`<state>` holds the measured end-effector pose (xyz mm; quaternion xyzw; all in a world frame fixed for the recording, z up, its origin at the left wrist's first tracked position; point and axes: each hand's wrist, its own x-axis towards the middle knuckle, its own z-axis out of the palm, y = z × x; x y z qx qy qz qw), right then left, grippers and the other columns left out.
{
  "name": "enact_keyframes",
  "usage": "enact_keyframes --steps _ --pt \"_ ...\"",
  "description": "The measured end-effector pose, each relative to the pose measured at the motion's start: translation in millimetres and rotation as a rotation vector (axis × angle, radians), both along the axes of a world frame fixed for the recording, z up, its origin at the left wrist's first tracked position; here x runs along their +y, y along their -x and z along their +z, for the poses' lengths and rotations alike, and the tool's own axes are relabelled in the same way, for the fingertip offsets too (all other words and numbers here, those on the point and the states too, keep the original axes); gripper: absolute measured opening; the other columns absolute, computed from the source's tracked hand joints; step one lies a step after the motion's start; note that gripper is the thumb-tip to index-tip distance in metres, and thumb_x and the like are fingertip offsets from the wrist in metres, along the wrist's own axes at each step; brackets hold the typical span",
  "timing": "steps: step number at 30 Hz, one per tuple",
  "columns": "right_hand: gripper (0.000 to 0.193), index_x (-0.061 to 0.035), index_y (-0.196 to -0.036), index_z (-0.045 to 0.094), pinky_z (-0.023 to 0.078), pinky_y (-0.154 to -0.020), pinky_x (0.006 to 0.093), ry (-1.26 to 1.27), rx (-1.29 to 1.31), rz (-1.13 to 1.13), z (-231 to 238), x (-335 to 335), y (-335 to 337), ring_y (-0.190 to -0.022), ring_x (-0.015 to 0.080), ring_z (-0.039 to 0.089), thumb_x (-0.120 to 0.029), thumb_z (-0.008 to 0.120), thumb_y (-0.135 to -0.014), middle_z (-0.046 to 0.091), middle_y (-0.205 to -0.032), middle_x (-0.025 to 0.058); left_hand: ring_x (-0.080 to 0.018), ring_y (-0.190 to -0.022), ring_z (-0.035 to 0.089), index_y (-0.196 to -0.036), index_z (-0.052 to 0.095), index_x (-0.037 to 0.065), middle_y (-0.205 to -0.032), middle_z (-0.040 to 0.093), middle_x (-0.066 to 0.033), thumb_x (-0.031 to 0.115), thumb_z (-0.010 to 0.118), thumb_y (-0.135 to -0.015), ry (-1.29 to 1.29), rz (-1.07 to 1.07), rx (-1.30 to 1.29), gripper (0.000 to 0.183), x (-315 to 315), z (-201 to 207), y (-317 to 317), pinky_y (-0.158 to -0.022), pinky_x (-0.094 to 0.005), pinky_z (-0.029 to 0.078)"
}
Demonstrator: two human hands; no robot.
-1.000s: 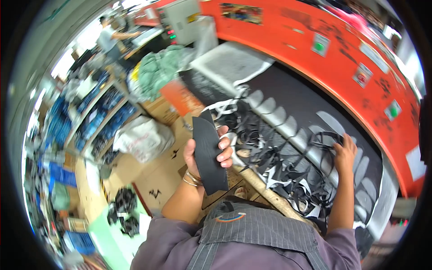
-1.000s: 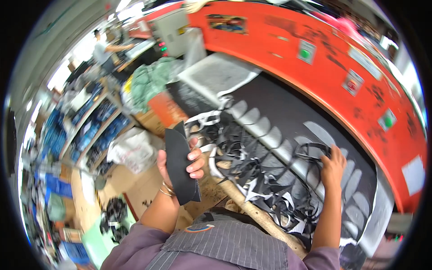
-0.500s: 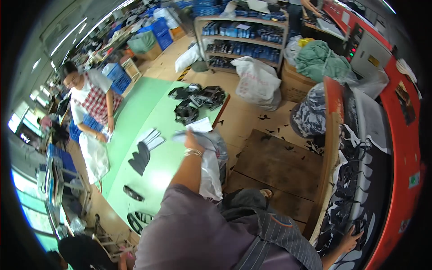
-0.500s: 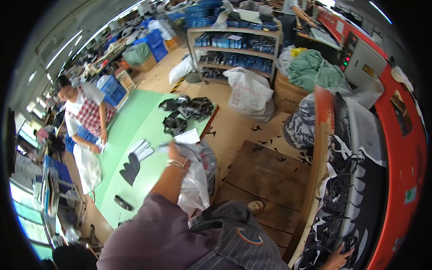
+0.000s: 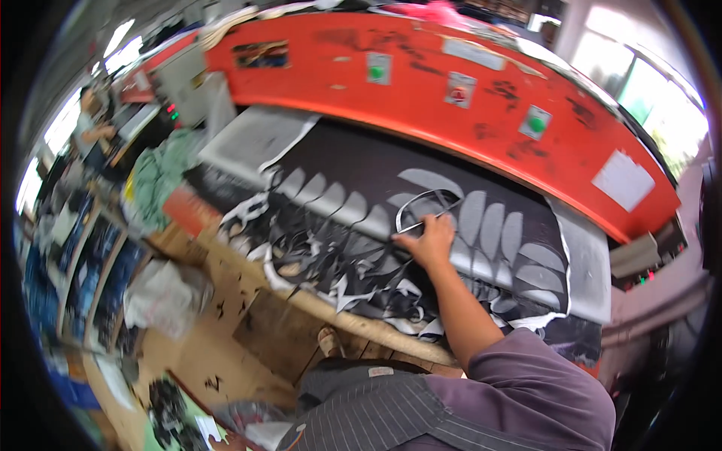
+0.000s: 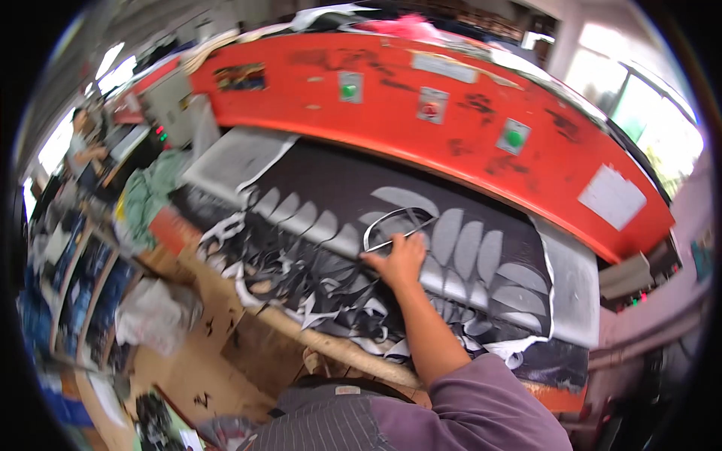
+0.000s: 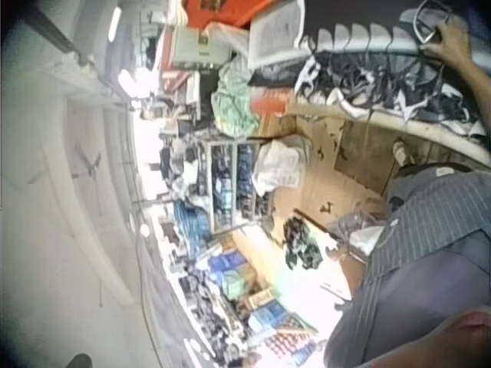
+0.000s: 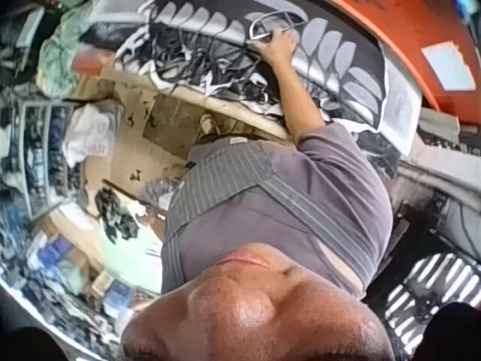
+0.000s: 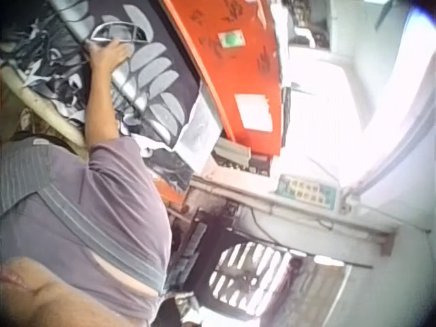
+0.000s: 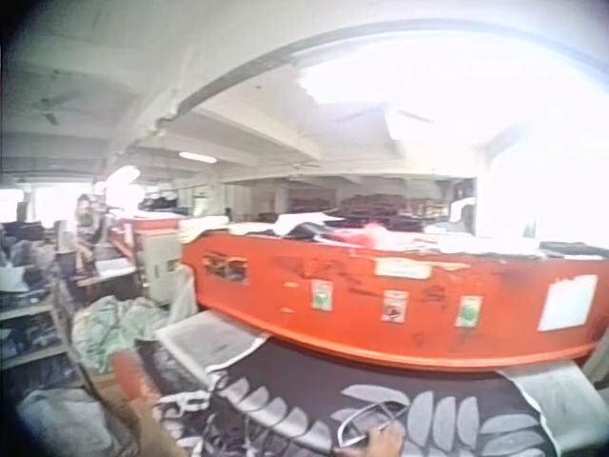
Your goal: Operate a hydraulic press machine with a cutting die to cut shoe components from a sheet of leather or synthetic material.
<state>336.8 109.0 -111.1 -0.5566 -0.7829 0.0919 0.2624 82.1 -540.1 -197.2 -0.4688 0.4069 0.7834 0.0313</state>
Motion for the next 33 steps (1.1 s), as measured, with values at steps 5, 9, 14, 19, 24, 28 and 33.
enact_keyframes --steps 5,9,14,19,24,28,33 --pt "0.076 -0.0033 -0.111 0.055 0.024 -0.109 0.0538 0.030 0.120 0.109 13.4 -19.5 -5.5 -0.128 0.0497 0.036 -0.052 0.083 -0.059 0.047 -0.124 0.0341 -0.0260 -0.126 0.050 -0.150 0.028 0.014 -0.146 0.043 -0.0148 0.021 0.055 -0.095 0.052 -0.326 0.249 0.061 27.0 38.3 118.7 -0.093 -0.0397 0.047" --pt "0.074 -0.0041 -0.110 0.054 0.025 -0.110 0.0522 0.106 0.109 0.325 35.3 -12.3 -2.3 -0.130 0.0486 0.035 -0.050 0.082 -0.060 0.048 -0.124 0.0328 -0.0202 -0.116 0.044 -0.140 0.040 0.011 -0.146 0.038 -0.0028 0.040 0.048 -0.094 0.085 -0.438 0.405 0.055 143.3 67.0 200.3 -0.095 -0.0302 0.036" --pt "0.071 -0.0037 -0.112 0.053 0.025 -0.112 0.0513 0.137 -0.014 0.492 49.8 31.7 51.0 -0.134 0.0492 0.031 -0.046 0.079 -0.062 0.044 -0.132 0.0333 -0.0235 -0.115 0.049 -0.134 0.047 0.006 -0.134 0.047 -0.0113 0.023 0.048 -0.096 0.041 -1.026 0.822 0.042 366.5 132.4 213.2 -0.099 -0.0361 0.037" --pt "0.073 -0.0052 -0.120 0.052 0.023 -0.113 0.0499 0.206 -0.099 0.307 38.2 24.4 45.6 -0.136 0.0455 0.030 -0.045 0.078 -0.064 0.041 -0.139 0.0286 -0.0180 -0.102 0.059 -0.127 0.051 0.001 -0.116 0.061 -0.0131 0.014 0.057 -0.092 0.088 -1.818 1.066 0.038 570.1 163.7 101.5 -0.089 -0.0300 0.046" --pt "0.080 -0.0103 -0.139 0.042 0.023 -0.114 0.0484 0.082 -0.101 0.142 40.8 -12.4 78.8 -0.139 0.0318 0.033 -0.051 0.070 -0.075 0.043 -0.143 0.0199 -0.0306 -0.127 0.048 -0.142 0.030 0.000 -0.135 0.052 -0.0200 0.020 0.060 -0.087 0.091 -2.241 1.415 0.066 644.9 118.7 46.5 -0.106 -0.0409 0.034" --pt "0.075 -0.0097 -0.138 0.042 0.025 -0.113 0.0477 0.041 -0.093 0.083 33.3 -21.6 83.6 -0.137 0.0306 0.036 -0.047 0.067 -0.078 0.046 -0.141 0.0194 -0.0260 -0.136 0.039 -0.146 0.021 -0.002 -0.142 0.048 -0.0159 0.020 0.051 -0.083 0.412 -2.316 1.792 0.073 648.3 111.4 27.4 -0.116 -0.0482 0.008" --pt "0.075 -0.0064 -0.136 0.044 0.027 -0.113 0.0469 -0.001 -0.119 0.095 44.0 -25.8 87.9 -0.135 0.0310 0.039 -0.045 0.068 -0.077 0.048 -0.138 0.0203 -0.0263 -0.137 0.037 -0.146 0.021 -0.002 -0.143 0.047 -0.0154 0.019 0.051 -0.081 0.482 -2.301 1.892 0.075 637.9 127.5 32.6 -0.116 -0.0495 0.008"
